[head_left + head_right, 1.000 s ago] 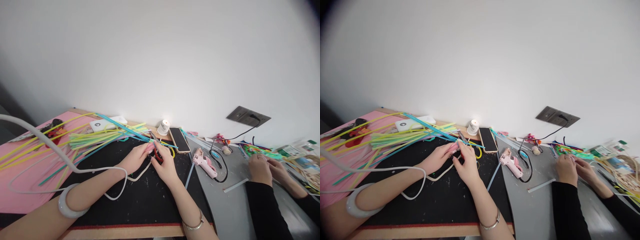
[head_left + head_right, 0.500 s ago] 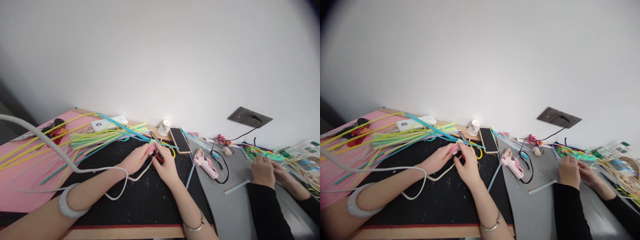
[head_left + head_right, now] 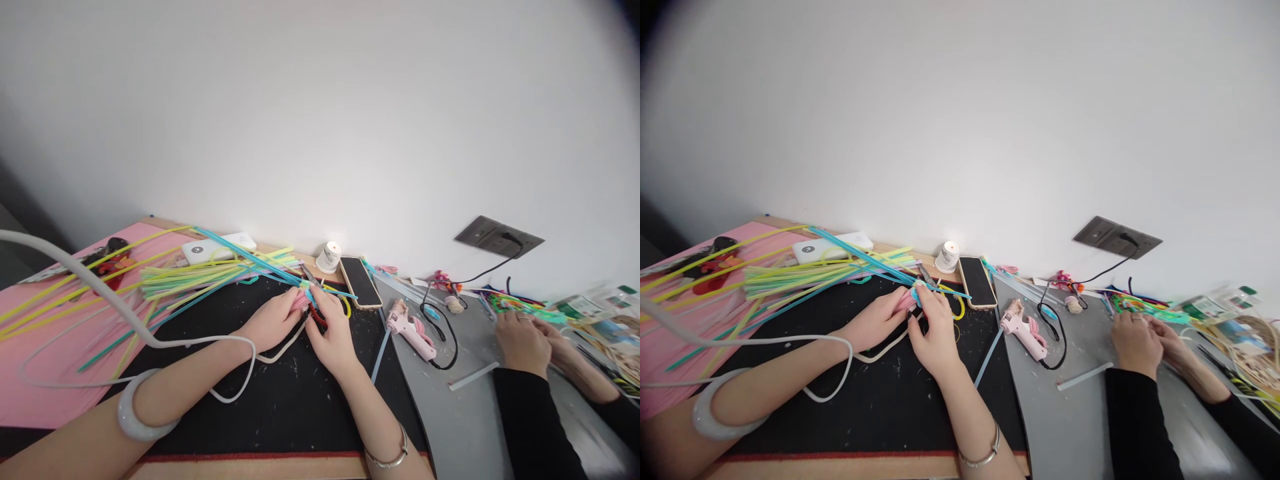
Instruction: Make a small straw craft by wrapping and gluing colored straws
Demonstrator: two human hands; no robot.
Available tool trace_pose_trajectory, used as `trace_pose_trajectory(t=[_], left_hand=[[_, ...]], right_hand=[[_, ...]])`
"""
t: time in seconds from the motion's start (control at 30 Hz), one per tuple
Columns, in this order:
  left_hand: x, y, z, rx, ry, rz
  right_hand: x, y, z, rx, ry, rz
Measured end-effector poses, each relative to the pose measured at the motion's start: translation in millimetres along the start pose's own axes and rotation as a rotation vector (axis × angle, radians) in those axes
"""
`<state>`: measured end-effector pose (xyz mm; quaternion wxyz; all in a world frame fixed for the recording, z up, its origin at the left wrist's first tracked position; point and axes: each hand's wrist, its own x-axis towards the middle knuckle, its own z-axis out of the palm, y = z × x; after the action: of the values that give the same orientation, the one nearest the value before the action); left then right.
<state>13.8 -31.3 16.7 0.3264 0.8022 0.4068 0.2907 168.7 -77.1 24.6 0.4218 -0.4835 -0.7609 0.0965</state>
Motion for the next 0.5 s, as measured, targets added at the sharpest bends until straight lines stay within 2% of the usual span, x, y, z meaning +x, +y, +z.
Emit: trace_pose_trajectory(t=[0.13,0.5], left_hand=[[0.1,0.2,0.0,-0.024,-0.019,0.019],[-0.7,-5.9,5.5,-0.040,-0.027,0.024]], right_hand=[[-1.2,0.0,0.7,-0.027,-0.040,-0.034],[-1.9,1.5,1.9,-0.004,-0.078,-0.014]])
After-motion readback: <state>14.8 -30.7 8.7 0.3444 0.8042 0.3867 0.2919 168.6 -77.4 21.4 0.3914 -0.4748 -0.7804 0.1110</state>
